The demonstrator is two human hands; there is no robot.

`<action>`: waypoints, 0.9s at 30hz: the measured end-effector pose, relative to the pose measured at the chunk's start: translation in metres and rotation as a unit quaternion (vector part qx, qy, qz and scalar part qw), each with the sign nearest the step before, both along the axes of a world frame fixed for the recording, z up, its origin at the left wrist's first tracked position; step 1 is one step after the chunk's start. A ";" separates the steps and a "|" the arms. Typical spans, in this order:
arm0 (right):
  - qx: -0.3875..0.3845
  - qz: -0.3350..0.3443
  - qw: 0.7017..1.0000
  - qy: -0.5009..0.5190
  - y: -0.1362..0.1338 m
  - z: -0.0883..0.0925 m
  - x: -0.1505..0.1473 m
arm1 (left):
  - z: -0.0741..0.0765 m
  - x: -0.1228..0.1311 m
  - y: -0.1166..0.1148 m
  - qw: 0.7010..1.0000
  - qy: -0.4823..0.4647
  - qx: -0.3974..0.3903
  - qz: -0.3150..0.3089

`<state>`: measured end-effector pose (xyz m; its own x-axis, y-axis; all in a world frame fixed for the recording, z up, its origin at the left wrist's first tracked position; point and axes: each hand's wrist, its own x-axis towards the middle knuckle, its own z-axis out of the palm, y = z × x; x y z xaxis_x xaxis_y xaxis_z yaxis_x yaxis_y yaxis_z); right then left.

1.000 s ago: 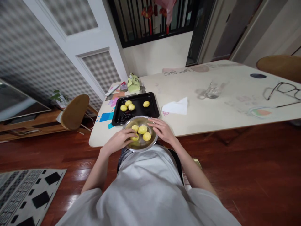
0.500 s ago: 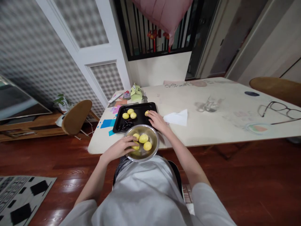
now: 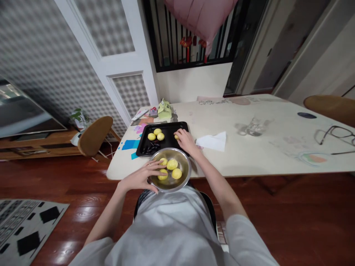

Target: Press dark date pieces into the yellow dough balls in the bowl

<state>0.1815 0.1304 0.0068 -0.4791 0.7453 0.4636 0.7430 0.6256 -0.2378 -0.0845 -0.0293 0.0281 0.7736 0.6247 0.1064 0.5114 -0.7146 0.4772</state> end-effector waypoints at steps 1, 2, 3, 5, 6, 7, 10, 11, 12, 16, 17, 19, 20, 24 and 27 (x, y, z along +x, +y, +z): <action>0.006 0.017 0.998 0.058 -0.017 0.004 0.004 | -0.001 0.000 0.000 1.000 -0.005 0.000 -0.001; 0.010 0.038 0.993 0.112 -0.036 0.008 0.007 | -0.001 0.000 0.001 1.000 -0.009 0.001 -0.002; 0.010 0.065 0.986 0.156 -0.057 0.012 0.010 | -0.001 0.001 0.001 1.000 -0.012 0.001 -0.002; -0.017 0.120 0.971 0.204 -0.099 0.018 0.014 | -0.001 0.002 0.002 1.000 -0.016 0.001 0.000; -0.045 0.146 0.967 0.206 -0.117 0.020 0.015 | -0.001 0.002 0.002 1.000 -0.017 0.001 0.002; -0.070 0.165 0.962 0.205 -0.133 0.019 0.016 | 0.000 0.003 0.002 1.000 -0.017 0.000 0.005; -0.122 0.213 0.949 0.196 -0.160 0.008 0.013 | 0.003 0.005 0.001 1.000 -0.012 0.002 0.024; -0.134 0.222 0.947 0.191 -0.163 0.003 0.012 | 0.003 0.006 0.001 0.999 -0.010 0.005 0.031; -0.144 0.226 0.945 0.188 -0.164 -0.003 0.011 | 0.004 0.007 0.002 0.999 -0.008 0.008 0.036; -0.159 0.223 0.945 0.178 -0.161 -0.014 0.007 | 0.004 0.009 0.002 0.999 -0.003 0.022 0.041; -0.162 0.223 0.946 0.171 -0.160 -0.014 0.007 | 0.004 0.009 0.002 0.999 -0.002 0.025 0.040; -0.165 0.228 0.946 0.160 -0.159 -0.014 0.008 | 0.004 0.009 0.002 0.999 0.001 0.029 0.036; -0.163 0.232 0.946 0.156 -0.159 -0.013 0.009 | 0.003 0.009 0.003 0.999 0.004 0.032 0.034; -0.143 0.242 0.947 0.154 -0.158 -0.014 0.012 | 0.001 0.006 0.003 0.998 0.012 0.043 0.044; -0.126 0.229 0.952 0.158 -0.156 -0.016 0.014 | -0.001 0.005 0.003 0.997 0.011 0.051 0.051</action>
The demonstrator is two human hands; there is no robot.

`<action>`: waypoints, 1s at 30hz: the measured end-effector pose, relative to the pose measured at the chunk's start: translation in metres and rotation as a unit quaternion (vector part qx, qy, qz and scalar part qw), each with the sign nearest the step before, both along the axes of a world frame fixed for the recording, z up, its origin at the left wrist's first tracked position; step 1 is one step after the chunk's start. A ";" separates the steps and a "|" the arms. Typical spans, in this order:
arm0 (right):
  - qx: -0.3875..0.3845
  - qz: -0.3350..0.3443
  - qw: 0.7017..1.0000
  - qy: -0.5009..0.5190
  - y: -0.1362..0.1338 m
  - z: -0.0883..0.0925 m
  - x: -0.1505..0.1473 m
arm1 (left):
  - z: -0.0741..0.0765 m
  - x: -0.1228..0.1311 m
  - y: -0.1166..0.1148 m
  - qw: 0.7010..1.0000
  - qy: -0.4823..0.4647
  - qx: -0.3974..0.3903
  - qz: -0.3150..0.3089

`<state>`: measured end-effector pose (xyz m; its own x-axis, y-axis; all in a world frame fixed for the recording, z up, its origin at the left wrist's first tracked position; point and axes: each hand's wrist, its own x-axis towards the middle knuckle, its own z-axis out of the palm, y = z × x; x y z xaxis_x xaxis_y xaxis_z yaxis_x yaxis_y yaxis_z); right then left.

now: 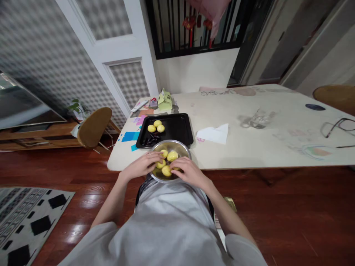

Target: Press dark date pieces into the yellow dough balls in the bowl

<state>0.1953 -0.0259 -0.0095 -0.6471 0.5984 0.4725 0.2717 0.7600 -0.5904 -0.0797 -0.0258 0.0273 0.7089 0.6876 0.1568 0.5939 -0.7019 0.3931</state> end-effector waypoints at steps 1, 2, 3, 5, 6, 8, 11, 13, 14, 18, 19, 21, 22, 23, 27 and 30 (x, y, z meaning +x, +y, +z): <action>0.005 -0.007 1.000 0.005 0.001 -0.001 0.000 | 0.000 0.000 0.000 1.000 0.000 0.002 0.001; 0.012 -0.013 1.000 0.011 0.002 -0.002 0.000 | 0.000 0.000 -0.001 1.000 0.001 0.003 0.000; 0.020 -0.018 0.999 0.020 0.004 -0.003 0.001 | 0.001 0.000 -0.001 1.000 0.002 0.004 -0.001; 0.039 -0.025 0.998 0.041 0.008 -0.006 0.002 | 0.004 0.000 -0.002 1.000 -0.001 0.006 -0.002; 0.049 -0.028 0.997 0.052 0.010 -0.008 0.003 | 0.005 0.000 -0.001 1.000 -0.007 0.010 0.000; 0.065 -0.039 0.994 0.073 0.014 -0.012 0.005 | 0.007 -0.001 0.005 0.999 -0.026 0.025 0.019; 0.072 -0.057 0.991 0.099 0.021 -0.021 0.010 | 0.008 -0.004 0.030 0.992 -0.066 0.061 0.086; 0.074 -0.062 0.989 0.114 0.025 -0.028 0.012 | 0.004 -0.005 0.059 0.983 -0.086 0.082 0.137; 0.076 -0.062 0.988 0.122 0.026 -0.031 0.013 | 0.002 -0.005 0.076 0.980 -0.087 0.091 0.157; 0.089 -0.071 0.981 0.159 0.030 -0.043 0.012 | -0.009 0.001 0.137 0.975 -0.045 0.081 0.204; 0.092 -0.075 0.979 0.168 0.030 -0.046 0.011 | -0.012 0.004 0.148 0.974 -0.037 0.077 0.210; 0.097 -0.082 0.975 0.183 0.030 -0.049 0.010 | -0.018 0.011 0.164 0.972 -0.031 0.075 0.219; 0.102 -0.083 0.973 0.189 0.031 -0.049 0.009 | -0.020 0.013 0.169 0.971 -0.032 0.077 0.223; 0.107 -0.083 0.972 0.194 0.031 -0.050 0.009 | -0.023 0.016 0.172 0.970 -0.035 0.080 0.227; 0.126 -0.077 0.969 0.199 0.033 -0.051 0.009 | -0.028 0.020 0.175 0.967 -0.052 0.087 0.235; 0.130 -0.079 0.968 0.199 0.035 -0.053 0.009 | -0.025 0.018 0.168 0.966 -0.063 0.089 0.232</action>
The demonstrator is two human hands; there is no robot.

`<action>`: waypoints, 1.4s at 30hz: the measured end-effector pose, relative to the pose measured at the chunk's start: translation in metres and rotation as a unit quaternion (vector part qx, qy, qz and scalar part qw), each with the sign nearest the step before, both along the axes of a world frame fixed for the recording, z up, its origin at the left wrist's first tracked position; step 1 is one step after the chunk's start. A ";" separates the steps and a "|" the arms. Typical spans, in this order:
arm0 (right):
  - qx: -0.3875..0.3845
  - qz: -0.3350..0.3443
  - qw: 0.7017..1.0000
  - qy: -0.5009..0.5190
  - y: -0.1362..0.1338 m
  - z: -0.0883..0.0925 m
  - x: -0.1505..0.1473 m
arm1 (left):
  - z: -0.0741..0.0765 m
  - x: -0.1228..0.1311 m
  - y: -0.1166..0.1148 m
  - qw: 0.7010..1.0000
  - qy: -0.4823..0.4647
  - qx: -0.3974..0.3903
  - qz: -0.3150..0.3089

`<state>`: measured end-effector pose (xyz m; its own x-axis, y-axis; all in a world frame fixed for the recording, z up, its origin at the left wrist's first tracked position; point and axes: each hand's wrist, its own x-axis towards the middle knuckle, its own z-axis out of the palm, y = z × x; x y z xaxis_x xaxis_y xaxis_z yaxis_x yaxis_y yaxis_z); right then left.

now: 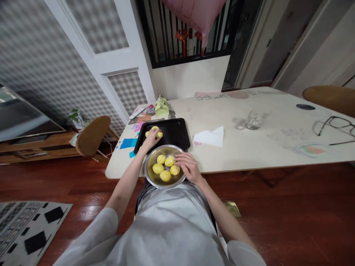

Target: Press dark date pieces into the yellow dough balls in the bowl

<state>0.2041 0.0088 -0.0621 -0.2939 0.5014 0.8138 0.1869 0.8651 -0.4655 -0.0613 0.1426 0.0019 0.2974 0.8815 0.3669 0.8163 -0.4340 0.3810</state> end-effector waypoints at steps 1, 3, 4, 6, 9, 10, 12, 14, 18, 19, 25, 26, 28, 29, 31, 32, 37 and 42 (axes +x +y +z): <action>0.000 0.000 1.000 -0.001 0.000 -0.001 0.000 | 0.003 -0.001 -0.005 1.000 -0.011 0.003 -0.006; -0.004 0.000 1.000 -0.002 0.000 -0.001 0.000 | 0.010 -0.002 -0.019 0.998 -0.061 0.017 -0.026; -0.007 0.000 1.000 -0.001 0.000 -0.002 0.000 | 0.014 -0.003 -0.029 0.994 -0.099 0.027 -0.040; -0.009 -0.001 1.000 0.000 0.000 -0.002 0.000 | 0.022 -0.002 -0.052 0.981 -0.175 0.047 -0.068; -0.006 0.001 1.000 0.001 0.000 -0.001 0.000 | 0.027 0.004 -0.088 0.970 -0.213 0.043 -0.110; -0.006 0.001 1.000 0.000 0.000 -0.001 0.000 | 0.027 0.007 -0.097 0.969 -0.210 0.032 -0.127; -0.006 0.001 1.000 -0.001 0.000 -0.001 0.000 | 0.024 0.012 -0.112 0.969 -0.191 0.005 -0.156; -0.001 0.001 1.000 -0.002 0.000 -0.001 0.000 | 0.018 0.015 -0.120 0.970 -0.168 -0.024 -0.174; 0.011 0.003 1.000 -0.001 0.000 -0.001 0.000 | 0.011 0.017 -0.124 0.972 -0.156 -0.046 -0.171; 0.010 0.003 1.000 -0.002 0.000 -0.001 0.000 | 0.011 0.017 -0.125 0.973 -0.158 -0.040 -0.166; 0.007 -0.003 1.000 -0.002 0.000 0.000 0.000 | 0.010 0.015 -0.127 0.977 -0.144 -0.027 -0.153; 0.007 -0.003 1.000 -0.003 0.000 0.001 0.000 | 0.009 0.015 -0.127 0.978 -0.140 -0.026 -0.151; 0.002 -0.003 1.000 -0.007 0.000 0.001 0.000 | 0.006 0.017 -0.126 0.980 -0.135 -0.020 -0.148; -0.002 -0.004 1.000 -0.010 0.000 0.001 0.000 | 0.005 0.018 -0.126 0.980 -0.134 -0.016 -0.147; -0.007 -0.004 1.000 -0.014 0.000 0.001 0.001 | 0.003 0.020 -0.125 0.981 -0.127 -0.005 -0.146; -0.007 -0.003 1.000 -0.014 0.000 0.001 0.001 | 0.002 0.021 -0.124 0.982 -0.121 -0.001 -0.145; 0.001 -0.003 1.000 -0.006 0.000 0.002 0.000 | 0.000 0.022 -0.123 0.986 -0.090 -0.009 -0.138; 0.001 -0.005 1.000 0.001 -0.001 0.002 -0.001 | -0.003 0.022 -0.123 0.992 -0.054 -0.013 -0.111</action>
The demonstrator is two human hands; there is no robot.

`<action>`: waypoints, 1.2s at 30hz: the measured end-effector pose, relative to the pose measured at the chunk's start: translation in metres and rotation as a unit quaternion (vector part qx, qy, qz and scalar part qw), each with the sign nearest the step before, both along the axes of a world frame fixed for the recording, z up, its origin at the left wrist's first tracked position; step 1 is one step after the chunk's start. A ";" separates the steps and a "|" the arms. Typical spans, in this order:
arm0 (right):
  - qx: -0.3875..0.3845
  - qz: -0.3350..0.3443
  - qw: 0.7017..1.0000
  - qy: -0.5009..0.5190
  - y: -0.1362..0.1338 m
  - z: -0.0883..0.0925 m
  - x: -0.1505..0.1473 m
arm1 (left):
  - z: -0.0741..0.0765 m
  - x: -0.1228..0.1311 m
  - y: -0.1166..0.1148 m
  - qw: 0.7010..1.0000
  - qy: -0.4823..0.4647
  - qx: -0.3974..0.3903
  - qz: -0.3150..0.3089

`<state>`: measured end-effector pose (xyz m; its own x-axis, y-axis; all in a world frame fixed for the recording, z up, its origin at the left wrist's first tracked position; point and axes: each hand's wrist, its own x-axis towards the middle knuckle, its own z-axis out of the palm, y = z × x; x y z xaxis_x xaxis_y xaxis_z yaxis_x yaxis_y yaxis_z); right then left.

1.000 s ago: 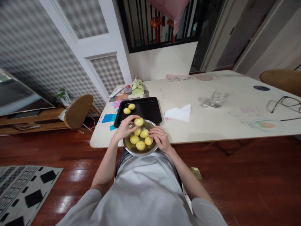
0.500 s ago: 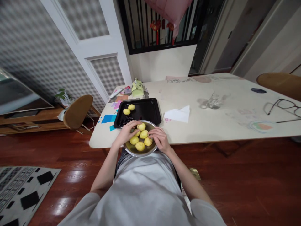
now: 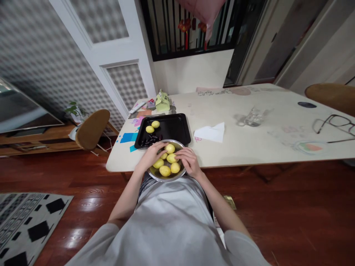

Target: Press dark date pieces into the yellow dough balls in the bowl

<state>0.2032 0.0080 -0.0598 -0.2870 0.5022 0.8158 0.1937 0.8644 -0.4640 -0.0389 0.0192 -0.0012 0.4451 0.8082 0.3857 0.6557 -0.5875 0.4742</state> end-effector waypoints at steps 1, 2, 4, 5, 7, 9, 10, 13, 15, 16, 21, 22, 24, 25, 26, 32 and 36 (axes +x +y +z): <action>0.001 0.000 1.000 0.001 0.000 0.000 0.000 | -0.001 0.000 0.000 1.000 0.003 0.001 0.002; 0.001 0.000 1.000 0.002 0.000 -0.001 0.000 | -0.001 0.001 -0.001 1.000 0.003 0.003 0.003; -0.002 -0.001 1.000 0.003 0.001 -0.002 0.000 | -0.002 0.002 -0.001 1.000 0.000 0.006 0.006; -0.003 0.000 1.000 0.002 0.001 -0.003 0.000 | -0.002 0.002 -0.001 1.000 -0.002 0.008 0.008; 0.000 0.002 1.000 0.001 0.001 -0.003 0.000 | -0.002 0.002 -0.001 1.000 -0.002 0.009 0.010; 0.002 0.003 1.000 -0.001 0.001 -0.004 0.000 | -0.001 0.001 -0.001 1.000 0.002 0.008 0.010; 0.000 0.002 1.000 -0.002 0.001 -0.004 0.000 | -0.001 0.000 -0.001 1.000 0.004 0.007 0.008; -0.004 -0.002 1.000 -0.005 0.001 -0.004 0.000 | 0.001 -0.002 -0.003 1.000 0.007 -0.002 -0.003; -0.001 -0.003 1.000 -0.003 0.001 -0.003 0.000 | 0.001 -0.003 -0.004 1.000 0.009 -0.011 -0.014; 0.003 -0.003 1.000 -0.001 0.001 -0.003 0.000 | 0.000 -0.003 -0.005 1.000 0.012 -0.014 -0.018; 0.010 -0.005 1.000 -0.003 0.001 -0.003 0.000 | -0.001 0.000 -0.006 1.000 0.026 -0.008 -0.015; 0.009 -0.006 1.000 -0.004 0.002 -0.003 0.000 | -0.001 0.001 -0.007 0.999 0.029 -0.006 -0.014; 0.007 -0.009 1.000 -0.006 0.002 -0.003 0.000 | 0.001 0.002 -0.007 0.999 0.038 -0.005 -0.019; 0.006 -0.011 1.000 -0.006 0.002 -0.003 0.000 | 0.002 0.002 -0.008 0.999 0.042 -0.003 -0.020; 0.005 -0.012 1.000 -0.006 0.002 -0.003 0.000 | 0.003 0.003 -0.008 0.999 0.045 -0.001 -0.018; 0.008 -0.009 1.000 0.000 0.001 -0.002 -0.001 | 0.007 0.004 -0.010 0.999 0.030 0.014 0.012; -0.001 -0.002 1.000 0.000 0.000 -0.001 0.000 | 0.008 0.005 -0.012 0.999 0.017 0.030 0.003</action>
<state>0.2032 0.0080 -0.0607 -0.2851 0.5055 0.8143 0.1969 0.8624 -0.4664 -0.0334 0.0075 0.0067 0.4549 0.7866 0.4175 0.6742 -0.6105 0.4156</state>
